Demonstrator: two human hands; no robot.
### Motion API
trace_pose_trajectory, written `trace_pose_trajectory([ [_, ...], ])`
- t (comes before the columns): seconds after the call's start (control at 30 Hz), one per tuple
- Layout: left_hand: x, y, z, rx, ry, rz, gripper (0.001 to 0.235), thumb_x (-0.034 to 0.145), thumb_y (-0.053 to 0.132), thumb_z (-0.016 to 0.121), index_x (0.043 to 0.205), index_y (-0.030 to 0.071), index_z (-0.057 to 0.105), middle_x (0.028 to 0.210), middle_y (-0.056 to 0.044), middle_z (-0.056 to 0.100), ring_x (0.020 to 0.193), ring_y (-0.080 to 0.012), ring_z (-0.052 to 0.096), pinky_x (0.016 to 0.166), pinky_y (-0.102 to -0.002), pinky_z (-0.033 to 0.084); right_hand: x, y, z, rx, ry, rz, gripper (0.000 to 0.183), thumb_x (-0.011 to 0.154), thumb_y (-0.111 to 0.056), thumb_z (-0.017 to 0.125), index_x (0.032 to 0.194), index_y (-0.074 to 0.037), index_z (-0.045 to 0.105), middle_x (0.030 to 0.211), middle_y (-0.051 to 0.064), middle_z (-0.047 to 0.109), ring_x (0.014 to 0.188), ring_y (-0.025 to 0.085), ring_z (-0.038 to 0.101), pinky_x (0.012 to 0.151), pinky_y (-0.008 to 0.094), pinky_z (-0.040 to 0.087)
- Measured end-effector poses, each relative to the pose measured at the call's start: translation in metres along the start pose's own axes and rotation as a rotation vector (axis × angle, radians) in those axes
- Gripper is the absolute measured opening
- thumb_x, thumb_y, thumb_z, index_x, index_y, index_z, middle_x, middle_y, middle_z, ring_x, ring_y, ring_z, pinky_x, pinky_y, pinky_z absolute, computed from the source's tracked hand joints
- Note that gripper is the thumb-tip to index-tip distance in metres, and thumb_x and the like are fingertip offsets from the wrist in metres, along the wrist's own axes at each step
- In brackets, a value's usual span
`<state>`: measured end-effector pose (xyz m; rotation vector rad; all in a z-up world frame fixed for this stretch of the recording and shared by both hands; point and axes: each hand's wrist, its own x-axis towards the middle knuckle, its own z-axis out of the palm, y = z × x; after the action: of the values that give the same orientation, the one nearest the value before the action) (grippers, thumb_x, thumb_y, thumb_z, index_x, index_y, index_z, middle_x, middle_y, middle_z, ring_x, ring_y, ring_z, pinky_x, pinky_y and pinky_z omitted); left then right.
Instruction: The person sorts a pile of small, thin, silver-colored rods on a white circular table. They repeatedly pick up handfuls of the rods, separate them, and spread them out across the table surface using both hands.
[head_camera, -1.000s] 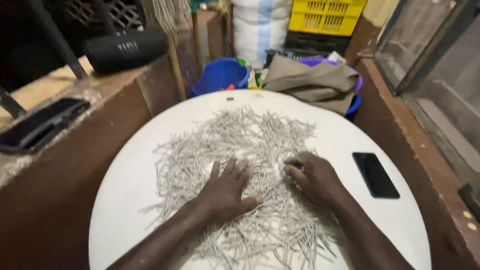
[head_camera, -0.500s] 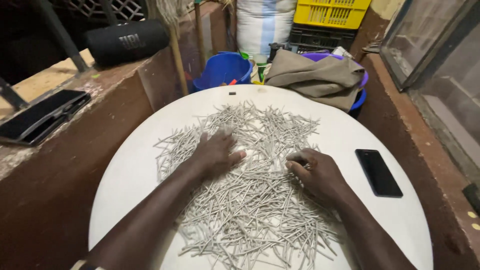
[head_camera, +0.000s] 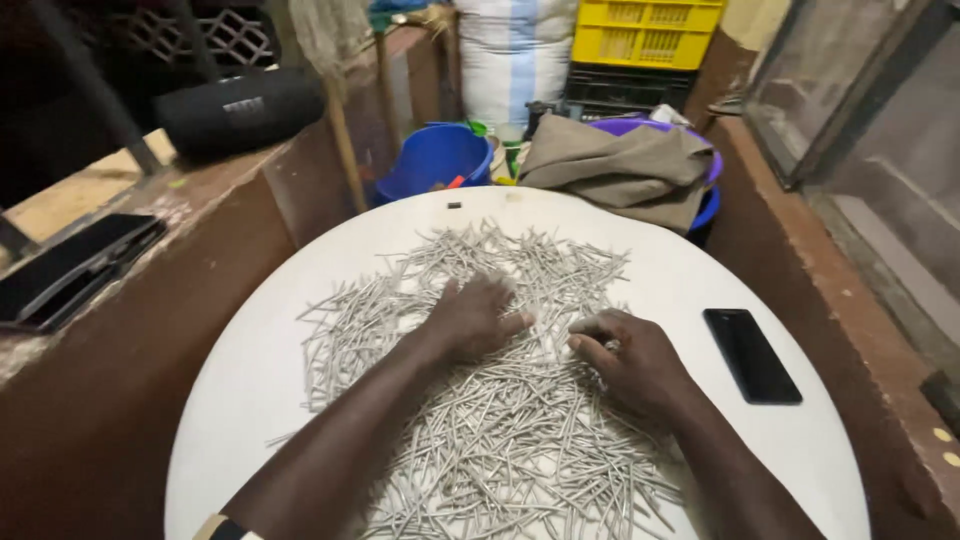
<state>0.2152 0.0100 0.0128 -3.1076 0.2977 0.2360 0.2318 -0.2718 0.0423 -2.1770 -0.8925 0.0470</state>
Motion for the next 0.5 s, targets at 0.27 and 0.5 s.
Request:
trace_pose_trajectory([
  [0.27,-0.002,-0.025,-0.002,-0.309,0.371,-0.293,0.073,0.106,0.067,0.047,0.148,0.009,0.060,0.154,-0.021,0.057,0.151,-0.0392,0.045,0.126,-0.061,0.028,0.001,0.018,0.000,0.015,0.029,-0.006,0.023,0.099,-0.029,0.073,0.112,-0.015,0.084,0.093,0.014,0.081,0.096,0.036,0.079,0.089,0.051,0.061],
  [0.5,-0.036,-0.060,-0.019,-0.169,0.082,-0.496,0.073,0.105,0.069,0.043,0.147,0.013,0.061,0.159,-0.016,0.056,0.153,-0.0307,0.047,0.130,-0.062,0.018,0.007,0.014,0.000,0.052,0.043,0.010,0.024,0.100,-0.031,0.073,0.115,-0.016,0.084,0.096,0.014,0.082,0.100,0.035,0.079,0.092,0.050,0.060],
])
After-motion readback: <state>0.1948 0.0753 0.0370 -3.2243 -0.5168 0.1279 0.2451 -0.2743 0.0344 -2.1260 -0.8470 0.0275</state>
